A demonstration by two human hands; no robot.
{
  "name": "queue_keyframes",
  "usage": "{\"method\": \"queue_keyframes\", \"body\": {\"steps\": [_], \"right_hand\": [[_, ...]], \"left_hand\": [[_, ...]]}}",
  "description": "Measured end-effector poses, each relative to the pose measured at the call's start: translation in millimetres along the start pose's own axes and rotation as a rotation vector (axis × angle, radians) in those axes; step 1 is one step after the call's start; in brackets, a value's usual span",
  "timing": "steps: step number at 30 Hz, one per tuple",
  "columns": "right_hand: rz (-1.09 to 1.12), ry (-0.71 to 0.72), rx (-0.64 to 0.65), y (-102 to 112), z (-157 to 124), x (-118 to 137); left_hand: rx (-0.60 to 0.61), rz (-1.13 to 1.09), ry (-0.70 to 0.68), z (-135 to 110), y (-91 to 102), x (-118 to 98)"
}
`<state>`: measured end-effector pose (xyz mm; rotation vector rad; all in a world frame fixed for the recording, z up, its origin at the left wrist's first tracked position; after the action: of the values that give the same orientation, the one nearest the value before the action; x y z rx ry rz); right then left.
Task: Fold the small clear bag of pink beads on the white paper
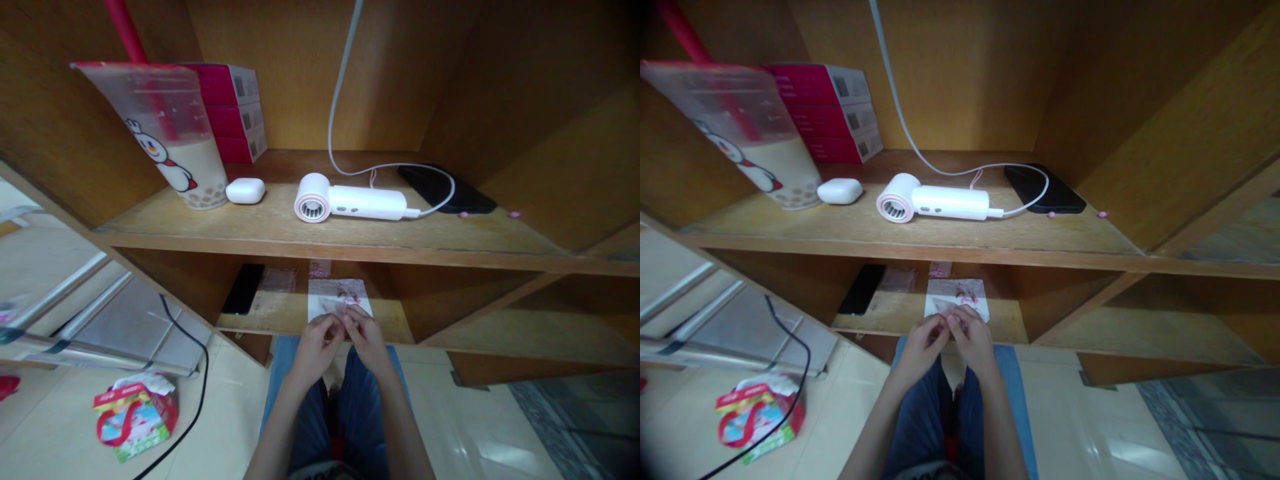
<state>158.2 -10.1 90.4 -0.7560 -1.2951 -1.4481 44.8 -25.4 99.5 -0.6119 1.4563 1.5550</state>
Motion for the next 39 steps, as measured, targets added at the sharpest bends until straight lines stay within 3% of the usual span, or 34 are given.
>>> {"method": "queue_keyframes", "body": {"steps": [6, 11, 17, 24, 29, 39], "right_hand": [[0.126, -0.042, -0.12, 10.0, 1.3, -1.7], [0.286, -0.101, -0.186, 10.6, 0.0, -15.3], [0.414, -0.271, -0.307, 7.8, -7.6, -46.7], [0.768, -0.386, -0.352, -11.5, -7.9, -52.6], [1.048, -0.505, -0.393, -28.0, -8.5, -59.7], [1.346, -0.645, -0.414, -40.3, -12.7, -62.1]], "left_hand": [[-0.288, -0.298, 0.282, -1.3, -2.3, 49.4], [-0.237, -0.571, 0.396, -1.3, -17.1, 66.0], [-0.279, -0.618, 0.356, -2.0, -9.7, 57.0], [-0.331, -0.517, 0.268, -4.4, 8.8, 43.6], [-0.32, -0.347, 0.195, -7.4, 19.9, 22.8], [-0.233, 0.072, 0.024, -10.6, 24.9, -6.6]]}}
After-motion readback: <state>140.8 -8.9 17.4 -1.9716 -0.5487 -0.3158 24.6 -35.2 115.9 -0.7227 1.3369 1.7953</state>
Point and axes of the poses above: each hand's wrist, its own z-axis towards the middle knuckle, its own y-axis out of the back of the hand, x = y × z, the point moved 6 cm from there along z, towards the middle knuckle, and after that the axes turned 9 degrees about z, right-handed, at the moved point
